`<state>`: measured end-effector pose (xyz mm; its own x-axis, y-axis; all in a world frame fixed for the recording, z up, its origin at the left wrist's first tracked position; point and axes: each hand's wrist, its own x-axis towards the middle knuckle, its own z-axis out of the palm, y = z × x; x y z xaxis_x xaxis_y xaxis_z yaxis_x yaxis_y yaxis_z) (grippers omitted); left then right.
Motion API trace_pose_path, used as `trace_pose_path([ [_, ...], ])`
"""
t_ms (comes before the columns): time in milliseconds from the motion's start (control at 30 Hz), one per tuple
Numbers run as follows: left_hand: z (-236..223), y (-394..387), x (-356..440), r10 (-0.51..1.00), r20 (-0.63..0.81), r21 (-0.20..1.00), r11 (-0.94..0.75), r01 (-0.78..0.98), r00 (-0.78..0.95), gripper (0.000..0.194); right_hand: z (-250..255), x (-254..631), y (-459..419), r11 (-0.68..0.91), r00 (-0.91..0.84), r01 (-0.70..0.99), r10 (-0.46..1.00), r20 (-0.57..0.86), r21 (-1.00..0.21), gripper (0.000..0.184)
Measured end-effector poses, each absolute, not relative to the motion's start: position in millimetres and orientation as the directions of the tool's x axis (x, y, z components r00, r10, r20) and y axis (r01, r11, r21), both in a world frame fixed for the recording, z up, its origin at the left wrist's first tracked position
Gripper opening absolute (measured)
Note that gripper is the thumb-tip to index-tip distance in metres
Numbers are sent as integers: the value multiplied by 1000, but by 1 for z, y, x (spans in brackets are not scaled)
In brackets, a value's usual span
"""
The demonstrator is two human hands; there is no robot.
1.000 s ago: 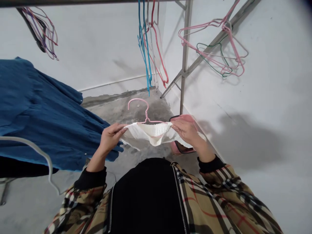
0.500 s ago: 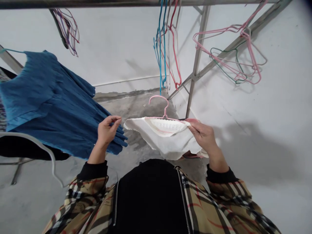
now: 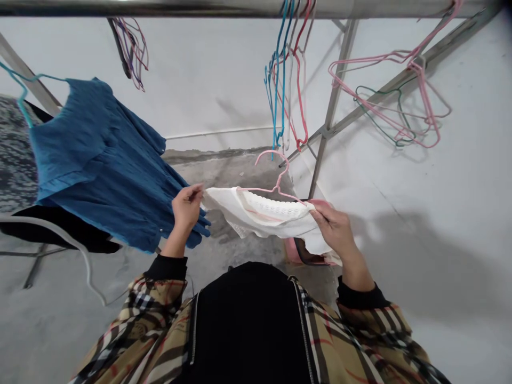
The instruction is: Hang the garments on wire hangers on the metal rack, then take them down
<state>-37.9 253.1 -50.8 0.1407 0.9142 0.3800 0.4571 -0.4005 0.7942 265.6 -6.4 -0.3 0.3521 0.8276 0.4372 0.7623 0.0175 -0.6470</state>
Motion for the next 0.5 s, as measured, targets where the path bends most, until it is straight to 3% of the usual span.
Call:
trace_pose_path([
  [67,-51,246,-31,911,413,820,-364,441,-15,29,-5,258,0,-49,427,733,809,403,-679,28],
  [133,-49,226,-19,928,371,857,-352,376,24,29,-11,245,11,-88,487,681,796,359,-727,30],
  [167,-47,212,-12,941,277,894,-326,307,194,29,-14,235,18,-89,500,648,798,335,-757,31],
  [233,-45,178,3,798,90,951,-246,186,595,34,-21,214,32,-57,484,572,829,280,-818,35],
  [300,-45,146,18,682,46,982,-165,92,730,39,-28,191,44,-19,441,492,868,229,-871,39],
  [367,-46,123,29,665,30,993,-102,52,746,44,-32,171,52,7,407,431,891,201,-902,47],
  [500,-49,110,38,834,64,995,-95,27,547,49,-33,145,62,115,327,371,913,245,-922,59],
])
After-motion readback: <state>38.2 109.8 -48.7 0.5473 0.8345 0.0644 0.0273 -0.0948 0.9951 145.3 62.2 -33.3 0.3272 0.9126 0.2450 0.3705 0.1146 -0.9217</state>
